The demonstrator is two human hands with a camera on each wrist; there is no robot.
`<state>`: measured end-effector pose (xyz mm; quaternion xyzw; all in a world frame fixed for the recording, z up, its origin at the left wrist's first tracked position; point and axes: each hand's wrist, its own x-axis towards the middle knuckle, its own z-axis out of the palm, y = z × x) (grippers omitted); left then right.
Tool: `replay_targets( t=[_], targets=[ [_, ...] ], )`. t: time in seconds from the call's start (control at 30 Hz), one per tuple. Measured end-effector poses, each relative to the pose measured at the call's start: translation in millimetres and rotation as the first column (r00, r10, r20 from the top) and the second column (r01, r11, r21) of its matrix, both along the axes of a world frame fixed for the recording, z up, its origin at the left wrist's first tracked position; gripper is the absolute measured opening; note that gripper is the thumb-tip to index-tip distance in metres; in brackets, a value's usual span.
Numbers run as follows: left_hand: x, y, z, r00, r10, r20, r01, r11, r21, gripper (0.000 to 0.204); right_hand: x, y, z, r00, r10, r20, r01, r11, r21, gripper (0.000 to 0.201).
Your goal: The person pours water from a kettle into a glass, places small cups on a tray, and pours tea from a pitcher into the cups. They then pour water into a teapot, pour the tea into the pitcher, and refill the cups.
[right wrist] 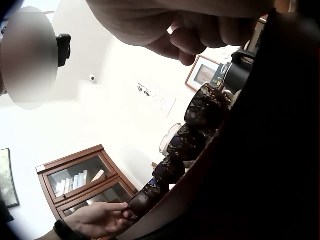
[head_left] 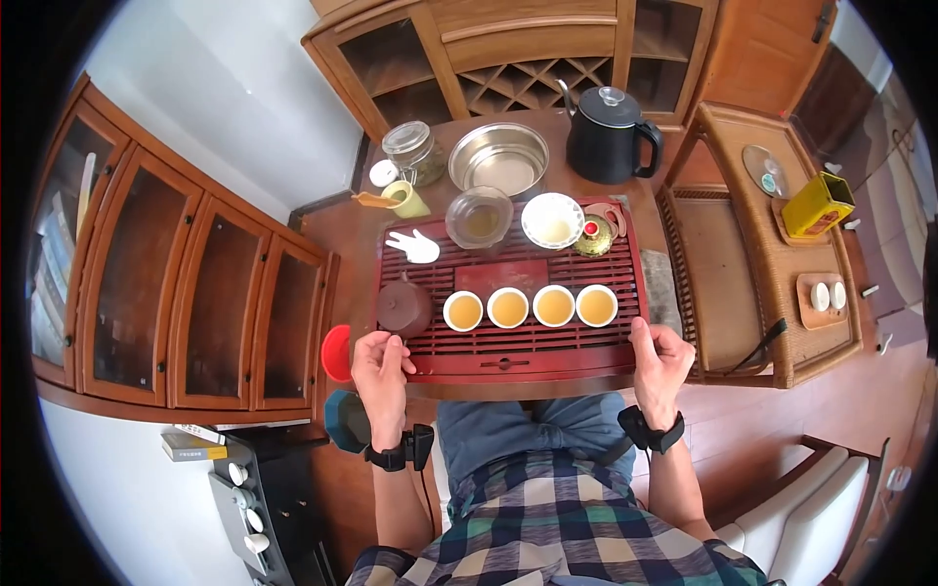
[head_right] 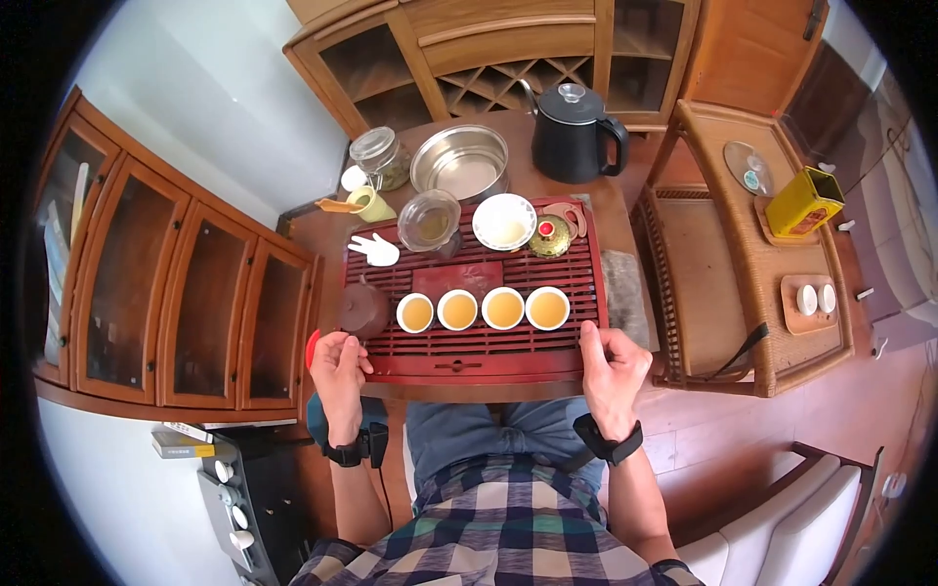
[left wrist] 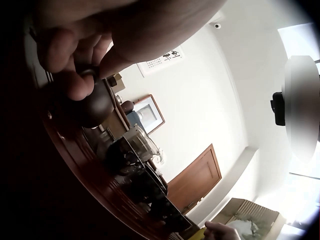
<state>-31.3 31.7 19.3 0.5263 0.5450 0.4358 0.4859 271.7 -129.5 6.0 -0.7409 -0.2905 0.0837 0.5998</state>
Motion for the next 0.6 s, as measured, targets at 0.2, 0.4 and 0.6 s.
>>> replay_targets(
  t=[0.2, 0.4, 0.6],
  targets=[
    [3, -1, -6, 0.990, 0.078, 0.118, -0.083, 0.996, 0.039, 0.010, -1, 6, -2, 0.971, 0.057, -0.233, -0.041, 0.996, 0.073, 0.025],
    [-5, -1, -13, 0.986, 0.051, 0.156, -0.060, 0.997, 0.048, 0.010, -3, 10, -13, 0.988, 0.046, -0.149, -0.031, 0.994, 0.100, 0.031],
    [-10, -5, -11, 0.980, 0.037, 0.197, -0.052, 0.996, 0.071, 0.010, -3, 10, -17, 0.986, 0.020, -0.166, -0.001, 0.993, 0.119, 0.032]
  ],
)
